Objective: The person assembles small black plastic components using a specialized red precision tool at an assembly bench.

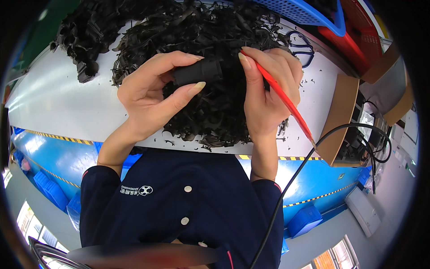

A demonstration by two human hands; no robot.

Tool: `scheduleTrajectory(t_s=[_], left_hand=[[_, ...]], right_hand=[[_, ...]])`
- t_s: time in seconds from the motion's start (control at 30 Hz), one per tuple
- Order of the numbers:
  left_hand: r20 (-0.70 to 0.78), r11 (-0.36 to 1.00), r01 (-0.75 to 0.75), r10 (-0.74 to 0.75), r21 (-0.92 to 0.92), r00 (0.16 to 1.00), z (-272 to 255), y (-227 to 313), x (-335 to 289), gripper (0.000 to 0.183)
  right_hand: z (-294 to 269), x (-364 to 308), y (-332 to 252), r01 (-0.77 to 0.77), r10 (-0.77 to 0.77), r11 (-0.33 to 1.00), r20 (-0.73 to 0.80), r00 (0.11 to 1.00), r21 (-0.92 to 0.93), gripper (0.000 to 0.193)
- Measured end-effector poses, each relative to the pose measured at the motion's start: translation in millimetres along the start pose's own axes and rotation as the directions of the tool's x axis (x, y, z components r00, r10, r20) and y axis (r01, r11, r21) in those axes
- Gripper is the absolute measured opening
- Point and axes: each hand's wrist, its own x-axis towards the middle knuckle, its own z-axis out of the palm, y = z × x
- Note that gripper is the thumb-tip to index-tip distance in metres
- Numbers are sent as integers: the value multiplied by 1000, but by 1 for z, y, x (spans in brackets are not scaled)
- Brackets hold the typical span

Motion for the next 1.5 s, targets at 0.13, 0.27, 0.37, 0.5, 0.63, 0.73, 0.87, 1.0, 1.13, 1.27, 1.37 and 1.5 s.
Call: scheduleTrajectory(t_s=[0.13, 0.27, 0.37, 0.5, 0.63, 0.73, 0.87, 1.0, 1.13, 1.27, 1.37, 1.5], left_hand=[[9, 999, 28, -27, -31, 1000, 0, 0, 0, 36], [-2, 997, 47, -48, -66, 999, 1, 1, -2, 36], [0, 992, 97, -98, -77, 995, 1, 3, -1, 36], [3, 1000, -6, 6, -17, 1000, 0, 0, 0, 36], [8, 997, -66, 65, 41, 998, -1, -6, 3, 37], [7, 1000, -22, 22, -12, 1000, 0, -4, 2, 37], [2, 999, -32, 32, -36, 999, 1, -5, 2, 41], [-95, 957, -35, 7, -290, 995, 7, -5, 3, 39], [7, 935, -24, 28, -353, 1000, -3, -9, 3, 36], [207, 875, 314, -253, -368, 945, -7, 13, 7, 36], [187, 892, 322, -274, -317, 943, -4, 15, 5, 39], [198, 887, 346, -296, -305, 934, -4, 16, 7, 42]], right_hand=[[4, -2, 3, -27, 29, 1000, -134, 991, 14, 8], [3, 0, 4, 9, -19, 997, -125, 992, -81, 8], [0, -2, 2, -17, 24, 998, -135, 991, 53, 9], [-3, -4, 1, -237, 280, 672, 55, 959, 702, 27], [0, -8, -1, -326, 213, 417, 258, 943, 849, 28], [2, -8, -7, -365, 259, 427, 275, 926, 827, 28], [2, -8, -8, -369, 268, 450, 271, 924, 813, 28], [2, -9, -7, -328, 189, 448, 271, 944, 832, 28], [-1, -11, -8, -294, 34, 472, 316, 948, 831, 28], [-9, -10, -13, -294, 219, 397, 222, 950, 870, 32], [-10, -7, -19, -375, 316, 397, 259, 913, 838, 34], [-13, -6, -15, -522, 359, 273, 417, 835, 808, 33]])
